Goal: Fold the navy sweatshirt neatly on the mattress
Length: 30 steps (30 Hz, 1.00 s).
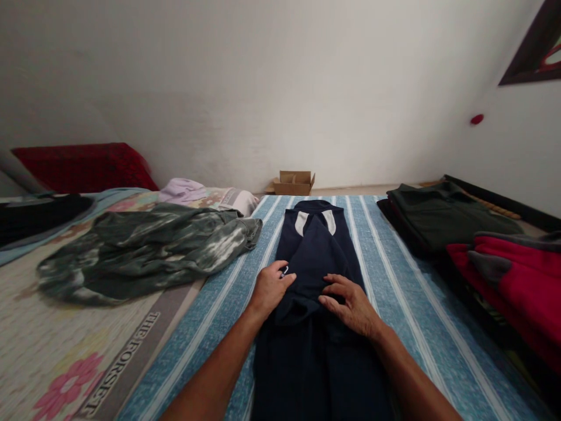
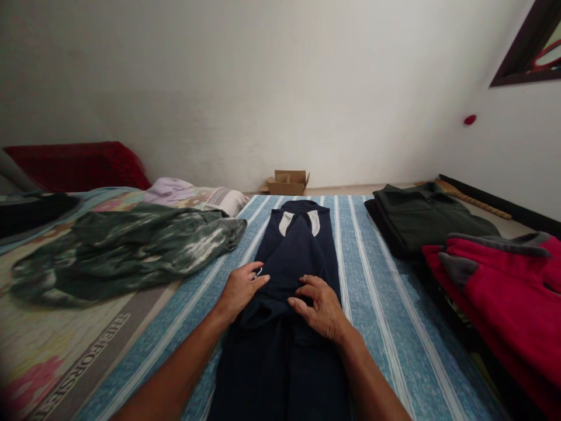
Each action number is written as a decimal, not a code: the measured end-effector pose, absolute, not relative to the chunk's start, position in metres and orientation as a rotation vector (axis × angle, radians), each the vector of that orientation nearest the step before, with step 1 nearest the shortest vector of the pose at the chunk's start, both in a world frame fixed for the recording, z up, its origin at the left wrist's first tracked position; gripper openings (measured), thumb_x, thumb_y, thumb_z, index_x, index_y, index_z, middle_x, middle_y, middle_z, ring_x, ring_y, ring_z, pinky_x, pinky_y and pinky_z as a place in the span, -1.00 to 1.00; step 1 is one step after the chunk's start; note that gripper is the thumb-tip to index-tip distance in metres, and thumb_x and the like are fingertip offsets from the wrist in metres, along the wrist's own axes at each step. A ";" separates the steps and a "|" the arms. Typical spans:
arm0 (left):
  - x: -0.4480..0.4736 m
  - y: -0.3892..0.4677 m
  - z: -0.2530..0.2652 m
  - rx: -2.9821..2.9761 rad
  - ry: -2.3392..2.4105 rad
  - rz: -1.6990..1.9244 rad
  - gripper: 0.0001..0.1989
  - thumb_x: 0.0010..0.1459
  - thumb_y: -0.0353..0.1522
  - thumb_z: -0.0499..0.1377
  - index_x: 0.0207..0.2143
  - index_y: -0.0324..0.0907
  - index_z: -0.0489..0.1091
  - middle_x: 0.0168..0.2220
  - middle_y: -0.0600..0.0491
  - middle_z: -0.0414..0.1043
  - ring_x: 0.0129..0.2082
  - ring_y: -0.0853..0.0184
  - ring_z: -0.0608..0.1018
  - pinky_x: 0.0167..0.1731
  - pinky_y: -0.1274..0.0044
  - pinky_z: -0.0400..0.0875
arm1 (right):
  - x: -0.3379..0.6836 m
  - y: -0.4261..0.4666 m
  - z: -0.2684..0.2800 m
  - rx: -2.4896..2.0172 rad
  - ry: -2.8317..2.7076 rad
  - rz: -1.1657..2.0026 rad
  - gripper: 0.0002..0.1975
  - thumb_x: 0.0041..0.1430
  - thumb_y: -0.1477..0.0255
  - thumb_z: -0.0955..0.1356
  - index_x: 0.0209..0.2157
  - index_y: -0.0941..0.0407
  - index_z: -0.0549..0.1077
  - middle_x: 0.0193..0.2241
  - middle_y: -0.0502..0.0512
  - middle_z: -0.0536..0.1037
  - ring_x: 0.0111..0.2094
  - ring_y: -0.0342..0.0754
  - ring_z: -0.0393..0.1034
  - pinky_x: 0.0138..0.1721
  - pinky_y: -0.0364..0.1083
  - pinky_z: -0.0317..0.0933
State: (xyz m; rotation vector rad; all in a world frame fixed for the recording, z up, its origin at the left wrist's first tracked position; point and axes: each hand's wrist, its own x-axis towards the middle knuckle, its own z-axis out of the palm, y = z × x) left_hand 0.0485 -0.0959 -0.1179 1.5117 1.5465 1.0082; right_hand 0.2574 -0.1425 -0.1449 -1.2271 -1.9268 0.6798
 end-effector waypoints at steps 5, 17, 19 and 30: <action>0.053 -0.101 -0.105 1.436 1.488 1.062 -0.52 -0.12 -0.34 0.24 -0.09 -0.29 0.38 -0.32 -0.04 0.52 -0.33 0.25 0.56 -0.36 0.52 0.43 | 0.260 -0.142 -0.147 -1.186 -1.889 0.730 -0.69 0.07 0.20 0.36 -0.26 0.12 0.53 -0.04 0.22 0.42 0.02 0.07 0.28 0.03 0.04 0.15; 0.050 -0.096 -0.109 1.472 1.640 1.012 -0.54 -0.20 -0.38 0.28 -0.15 -0.26 0.42 -0.28 -0.05 0.51 -0.22 0.23 0.54 -0.31 0.54 0.42 | 0.264 -0.142 -0.145 -1.188 -1.919 0.847 -0.68 -0.09 0.29 0.45 -0.24 0.11 0.50 0.04 0.20 0.34 0.08 0.09 0.20 0.08 0.06 0.08; 0.050 -0.095 -0.108 1.468 1.616 1.025 -0.54 -0.19 -0.36 0.28 -0.14 -0.26 0.41 -0.31 -0.04 0.52 -0.26 0.24 0.55 -0.32 0.54 0.42 | 0.264 -0.142 -0.142 -1.188 -1.931 0.848 -0.73 -0.08 0.32 0.45 -0.29 0.11 0.49 0.03 0.20 0.34 0.08 0.09 0.20 0.07 0.06 0.08; 0.054 -0.098 -0.097 1.429 1.569 1.065 -0.56 -0.21 -0.33 0.30 -0.19 -0.24 0.44 -0.33 -0.05 0.53 -0.27 0.22 0.55 -0.35 0.52 0.44 | 0.259 -0.144 -0.135 -1.134 -1.919 0.815 -0.90 -0.05 0.56 0.39 -0.46 0.11 0.41 -0.06 0.12 0.37 0.02 0.01 0.26 -0.01 -0.04 0.13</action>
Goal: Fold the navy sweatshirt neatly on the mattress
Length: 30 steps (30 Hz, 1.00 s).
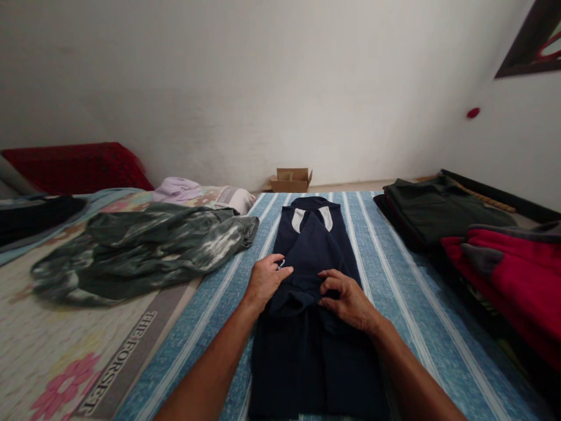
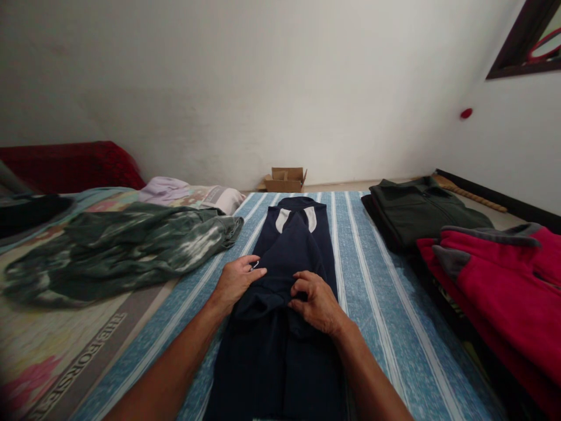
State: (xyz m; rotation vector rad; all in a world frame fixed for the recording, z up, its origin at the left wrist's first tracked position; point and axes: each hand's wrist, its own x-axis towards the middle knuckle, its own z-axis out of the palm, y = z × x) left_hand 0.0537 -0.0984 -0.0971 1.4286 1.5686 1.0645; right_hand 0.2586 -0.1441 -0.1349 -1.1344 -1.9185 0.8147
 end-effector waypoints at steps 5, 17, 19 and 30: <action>0.048 -0.093 -0.105 1.377 1.569 1.028 -0.54 -0.21 -0.34 0.29 -0.16 -0.27 0.41 -0.35 -0.04 0.51 -0.28 0.22 0.55 -0.34 0.51 0.42 | 0.258 -0.147 -0.130 -1.089 -1.915 0.769 -0.93 -0.04 0.54 0.38 -0.48 0.10 0.43 -0.03 0.11 0.38 0.00 0.01 0.27 -0.01 -0.02 0.14; 0.061 -0.112 -0.087 2.329 1.927 0.599 -0.62 0.06 -0.40 0.12 -0.02 -0.25 0.31 -0.21 -0.08 0.42 -0.16 0.19 0.46 -0.16 0.44 0.31 | 0.259 -0.144 -0.137 -1.025 -2.049 0.692 -0.85 -0.09 0.62 0.35 -0.47 0.08 0.40 -0.20 0.06 0.48 -0.09 -0.03 0.33 -0.08 -0.05 0.18; 0.066 -0.116 -0.085 2.437 1.699 0.619 -0.68 0.07 -0.44 0.10 -0.07 -0.21 0.33 -0.18 -0.05 0.40 -0.15 0.25 0.45 -0.14 0.48 0.30 | 0.259 -0.145 -0.136 -1.004 -2.043 0.700 -0.84 -0.09 0.63 0.33 -0.47 0.08 0.39 -0.24 0.05 0.49 -0.10 -0.03 0.34 -0.09 -0.07 0.19; 0.071 -0.116 -0.102 2.429 1.451 0.295 -0.78 0.14 -0.38 0.00 -0.25 -0.23 0.40 -0.20 -0.06 0.40 -0.15 0.27 0.43 -0.09 0.47 0.28 | 0.257 -0.148 -0.127 -1.057 -2.184 0.636 -0.75 -0.03 0.58 0.34 -0.26 0.09 0.48 -0.20 0.09 0.49 -0.14 -0.01 0.36 -0.08 -0.05 0.20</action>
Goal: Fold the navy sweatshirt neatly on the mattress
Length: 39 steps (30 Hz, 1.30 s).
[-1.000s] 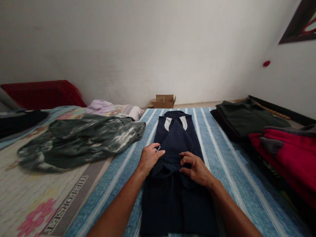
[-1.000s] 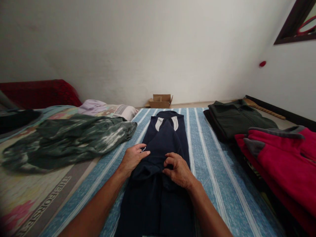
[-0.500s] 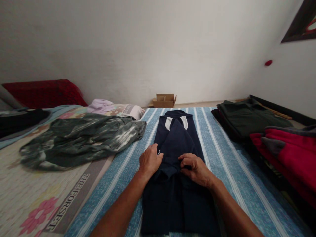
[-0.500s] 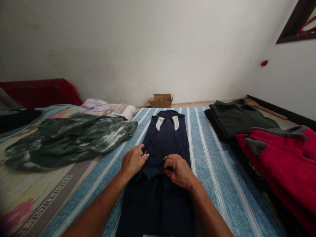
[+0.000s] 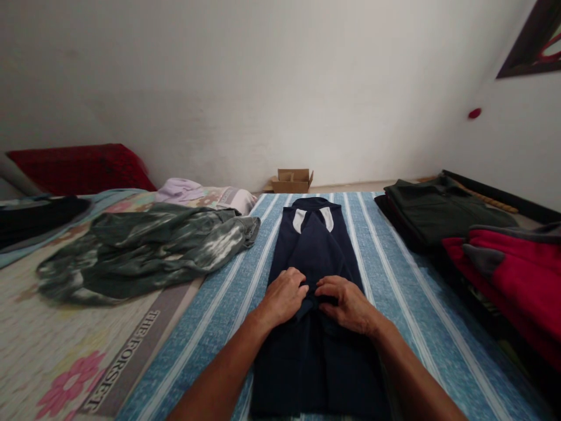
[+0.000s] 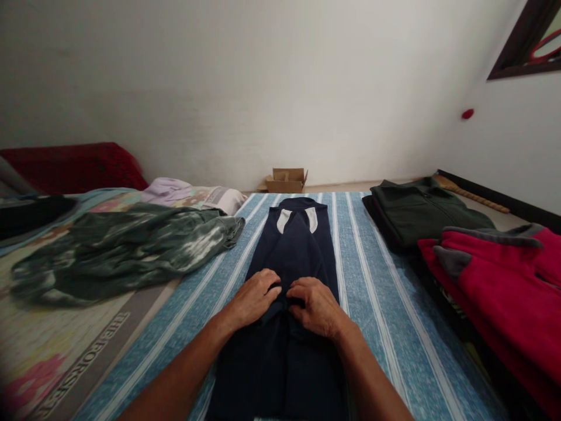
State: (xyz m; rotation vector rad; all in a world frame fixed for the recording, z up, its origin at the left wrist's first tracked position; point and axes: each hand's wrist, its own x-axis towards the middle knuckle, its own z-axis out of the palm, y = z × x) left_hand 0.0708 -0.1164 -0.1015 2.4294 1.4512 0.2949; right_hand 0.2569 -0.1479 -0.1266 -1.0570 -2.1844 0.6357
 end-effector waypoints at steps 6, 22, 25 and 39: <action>0.071 -0.116 -0.105 2.396 1.466 0.331 -0.76 0.17 -0.35 -0.03 -0.25 -0.21 0.40 -0.19 -0.05 0.40 -0.14 0.27 0.41 -0.07 0.46 0.26 | 0.257 -0.148 -0.127 -1.064 -2.166 0.657 -0.82 -0.02 0.58 0.32 -0.37 0.07 0.50 -0.17 0.07 0.47 -0.14 -0.03 0.36 -0.09 -0.06 0.21; 0.076 -0.132 -0.099 2.397 1.523 0.076 -0.55 0.10 -0.19 0.04 0.02 -0.19 0.20 0.13 -0.13 0.15 0.10 0.07 0.25 0.02 0.25 0.18 | 0.254 -0.150 -0.125 -1.129 -2.116 0.725 -0.85 -0.11 0.61 0.30 -0.49 0.09 0.45 -0.18 0.09 0.48 -0.12 0.00 0.36 -0.07 -0.04 0.20; 0.073 -0.131 -0.099 2.400 1.493 0.092 -0.51 0.09 -0.15 0.04 0.03 -0.21 0.21 0.12 -0.15 0.17 0.11 0.07 0.25 0.05 0.25 0.17 | 0.251 -0.150 -0.125 -1.111 -2.045 0.664 -0.87 -0.02 0.59 0.28 -0.47 0.10 0.43 -0.27 0.10 0.50 -0.14 -0.02 0.37 -0.10 -0.06 0.22; 0.093 -0.106 -0.095 2.508 1.473 0.228 -0.47 0.17 -0.26 -0.02 0.14 -0.39 0.14 0.25 -0.27 -0.03 0.27 0.11 0.01 0.18 0.28 -0.03 | 0.254 -0.136 -0.144 -1.217 -1.860 0.336 -0.75 0.16 0.50 0.22 -0.16 0.09 0.43 -0.07 0.18 0.45 0.00 0.01 0.31 0.03 0.04 0.20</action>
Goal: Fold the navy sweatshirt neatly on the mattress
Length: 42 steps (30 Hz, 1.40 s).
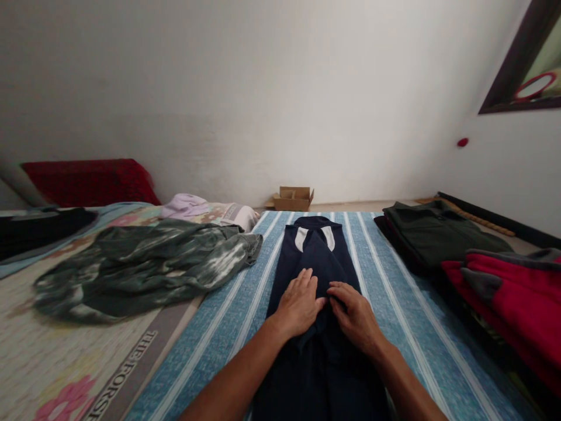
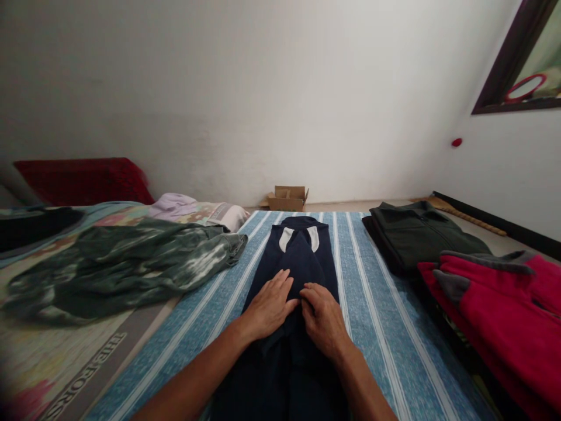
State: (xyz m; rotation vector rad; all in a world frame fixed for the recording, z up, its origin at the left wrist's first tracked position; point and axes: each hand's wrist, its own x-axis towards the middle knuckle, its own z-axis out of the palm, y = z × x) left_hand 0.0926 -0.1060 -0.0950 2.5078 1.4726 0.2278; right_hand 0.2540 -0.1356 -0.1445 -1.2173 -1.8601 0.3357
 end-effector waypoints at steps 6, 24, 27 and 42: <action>0.087 -0.101 -0.107 2.409 1.544 -0.011 -0.19 0.13 -0.01 -0.08 0.24 -0.44 -0.06 0.29 -0.31 -0.27 0.28 0.03 -0.19 0.18 0.16 -0.14 | 0.246 -0.097 -0.133 -1.383 -2.027 0.269 -0.59 0.17 0.46 0.20 0.07 0.17 0.31 0.11 0.23 0.29 0.15 0.05 0.13 0.13 0.05 0.06; 0.086 -0.075 -0.091 2.344 1.476 -0.023 -0.15 -0.04 0.01 0.08 0.17 -0.39 0.11 0.21 -0.31 0.06 0.21 0.01 0.14 0.15 0.22 0.03 | 0.236 -0.059 -0.157 -1.798 -2.273 0.221 -0.32 0.25 0.06 0.03 0.26 0.20 -0.02 0.27 0.30 -0.10 0.27 0.15 -0.26 0.20 0.14 -0.27; 0.093 -0.045 -0.088 2.413 1.362 0.177 -0.27 0.10 -0.01 -0.04 0.17 -0.35 0.11 0.21 -0.24 0.09 0.20 0.13 0.18 0.14 0.33 0.08 | 0.236 -0.061 -0.154 -1.796 -2.284 0.239 -0.35 0.26 0.13 0.06 0.26 0.20 -0.04 0.27 0.28 -0.11 0.28 0.13 -0.28 0.20 0.13 -0.27; 0.090 -0.005 -0.134 2.538 1.390 0.016 -0.25 0.20 0.03 -0.33 0.27 -0.29 -0.14 0.31 -0.09 -0.27 0.30 0.24 -0.15 0.20 0.24 -0.19 | 0.237 -0.061 -0.153 -1.825 -2.218 0.296 -0.30 0.21 0.03 0.08 0.25 0.15 0.02 0.27 0.29 -0.07 0.28 0.13 -0.26 0.20 0.14 -0.31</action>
